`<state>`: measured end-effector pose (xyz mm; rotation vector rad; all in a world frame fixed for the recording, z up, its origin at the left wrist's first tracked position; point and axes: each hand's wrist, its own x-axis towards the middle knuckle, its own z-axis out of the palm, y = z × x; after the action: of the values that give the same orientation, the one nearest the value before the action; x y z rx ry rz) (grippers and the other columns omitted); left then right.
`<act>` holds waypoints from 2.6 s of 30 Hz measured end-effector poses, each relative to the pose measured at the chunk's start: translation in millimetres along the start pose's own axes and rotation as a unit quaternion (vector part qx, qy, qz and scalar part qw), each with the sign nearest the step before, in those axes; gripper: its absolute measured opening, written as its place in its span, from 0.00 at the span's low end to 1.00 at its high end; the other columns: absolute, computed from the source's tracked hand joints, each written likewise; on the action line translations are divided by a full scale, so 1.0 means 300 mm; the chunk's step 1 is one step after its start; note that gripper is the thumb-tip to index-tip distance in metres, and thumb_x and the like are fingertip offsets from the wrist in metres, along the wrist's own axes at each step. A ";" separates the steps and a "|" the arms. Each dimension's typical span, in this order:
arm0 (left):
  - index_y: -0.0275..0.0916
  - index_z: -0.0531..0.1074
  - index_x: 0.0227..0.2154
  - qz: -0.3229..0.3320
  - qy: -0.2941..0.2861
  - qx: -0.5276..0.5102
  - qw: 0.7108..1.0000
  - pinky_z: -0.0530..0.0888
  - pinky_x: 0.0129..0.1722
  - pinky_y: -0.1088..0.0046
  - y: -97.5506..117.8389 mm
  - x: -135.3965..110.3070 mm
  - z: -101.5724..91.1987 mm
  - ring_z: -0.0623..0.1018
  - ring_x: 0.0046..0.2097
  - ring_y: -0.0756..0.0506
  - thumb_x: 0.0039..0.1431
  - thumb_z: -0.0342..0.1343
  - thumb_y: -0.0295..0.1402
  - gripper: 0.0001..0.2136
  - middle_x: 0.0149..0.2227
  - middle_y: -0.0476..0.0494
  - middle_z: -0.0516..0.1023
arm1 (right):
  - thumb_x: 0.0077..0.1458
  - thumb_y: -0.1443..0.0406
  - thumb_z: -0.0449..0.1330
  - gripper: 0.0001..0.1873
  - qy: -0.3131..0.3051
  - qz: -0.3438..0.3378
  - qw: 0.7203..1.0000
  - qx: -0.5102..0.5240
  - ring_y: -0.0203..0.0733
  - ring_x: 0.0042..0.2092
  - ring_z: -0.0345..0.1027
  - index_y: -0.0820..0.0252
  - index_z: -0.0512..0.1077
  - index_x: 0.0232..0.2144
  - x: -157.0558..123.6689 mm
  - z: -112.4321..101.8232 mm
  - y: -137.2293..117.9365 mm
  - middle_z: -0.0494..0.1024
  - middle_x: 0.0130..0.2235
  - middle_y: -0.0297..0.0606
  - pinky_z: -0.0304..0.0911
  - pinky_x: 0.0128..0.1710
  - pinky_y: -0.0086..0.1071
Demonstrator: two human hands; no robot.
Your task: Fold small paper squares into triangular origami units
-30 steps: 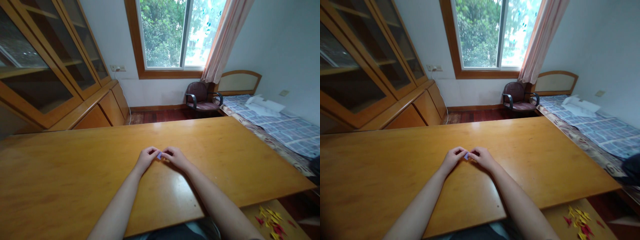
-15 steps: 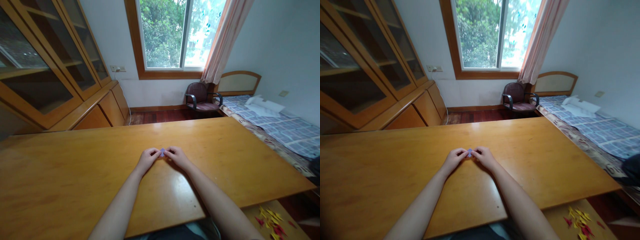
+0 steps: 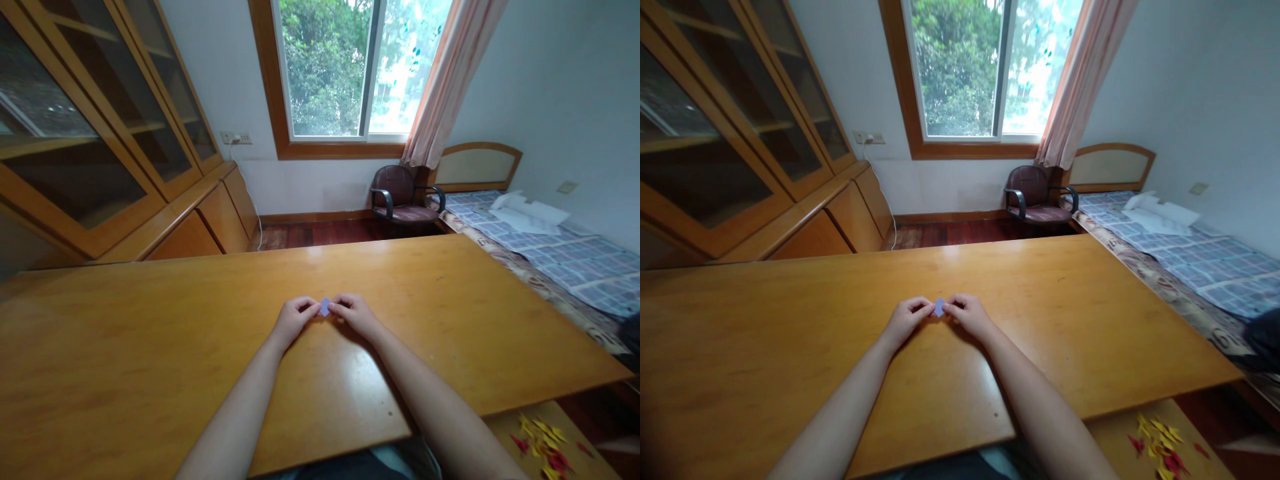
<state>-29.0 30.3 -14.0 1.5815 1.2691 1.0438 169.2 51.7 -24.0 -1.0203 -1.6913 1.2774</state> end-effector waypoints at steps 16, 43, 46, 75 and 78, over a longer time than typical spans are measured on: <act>0.37 0.78 0.27 0.042 -0.031 0.070 0.996 0.68 0.36 0.73 0.008 -0.006 0.004 0.76 0.33 0.46 0.58 0.57 0.38 0.11 0.29 0.46 0.79 | 0.55 0.59 0.61 0.12 0.007 -0.016 1.000 -0.023 0.37 0.31 0.68 0.63 0.77 0.29 0.002 -0.002 -0.010 0.77 0.28 0.35 0.61 0.32 0.28; 0.38 0.70 0.48 0.007 0.006 -0.065 0.998 0.70 0.36 0.74 -0.027 -0.001 0.019 0.73 0.33 0.49 0.57 0.59 0.39 0.18 0.31 0.50 0.74 | 0.52 0.53 0.63 0.17 0.019 0.044 0.996 0.075 0.34 0.23 0.62 0.62 0.74 0.28 0.004 -0.006 -0.009 0.71 0.21 0.30 0.56 0.24 0.28; 0.39 0.70 0.49 0.008 -0.005 -0.060 0.998 0.68 0.35 0.75 -0.033 -0.003 0.026 0.72 0.32 0.50 0.55 0.61 0.36 0.19 0.30 0.52 0.72 | 0.52 0.53 0.63 0.17 0.007 0.039 0.997 0.070 0.34 0.23 0.63 0.63 0.75 0.28 0.002 -0.005 -0.012 0.72 0.22 0.31 0.57 0.25 0.28; 0.36 0.71 0.47 -0.015 0.057 -0.122 0.991 0.68 0.35 0.75 -0.028 0.012 0.006 0.70 0.30 0.50 0.54 0.60 0.40 0.19 0.25 0.55 0.68 | 0.47 0.61 0.67 0.21 -0.016 0.006 0.993 0.116 0.33 0.29 0.68 0.57 0.71 0.45 0.000 0.015 0.012 0.76 0.36 0.33 0.65 0.28 0.27; 0.36 0.71 0.46 -0.014 0.052 -0.124 0.991 0.68 0.35 0.75 -0.030 0.014 0.008 0.70 0.30 0.51 0.54 0.60 0.39 0.19 0.25 0.55 0.68 | 0.48 0.62 0.66 0.22 -0.012 -0.005 0.992 0.124 0.32 0.28 0.67 0.57 0.70 0.46 0.004 0.017 0.020 0.75 0.36 0.33 0.64 0.27 0.27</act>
<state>-28.8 35.4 -22.8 1.3314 1.1764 1.2287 165.0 52.0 -30.6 -0.8513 -1.5083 1.4563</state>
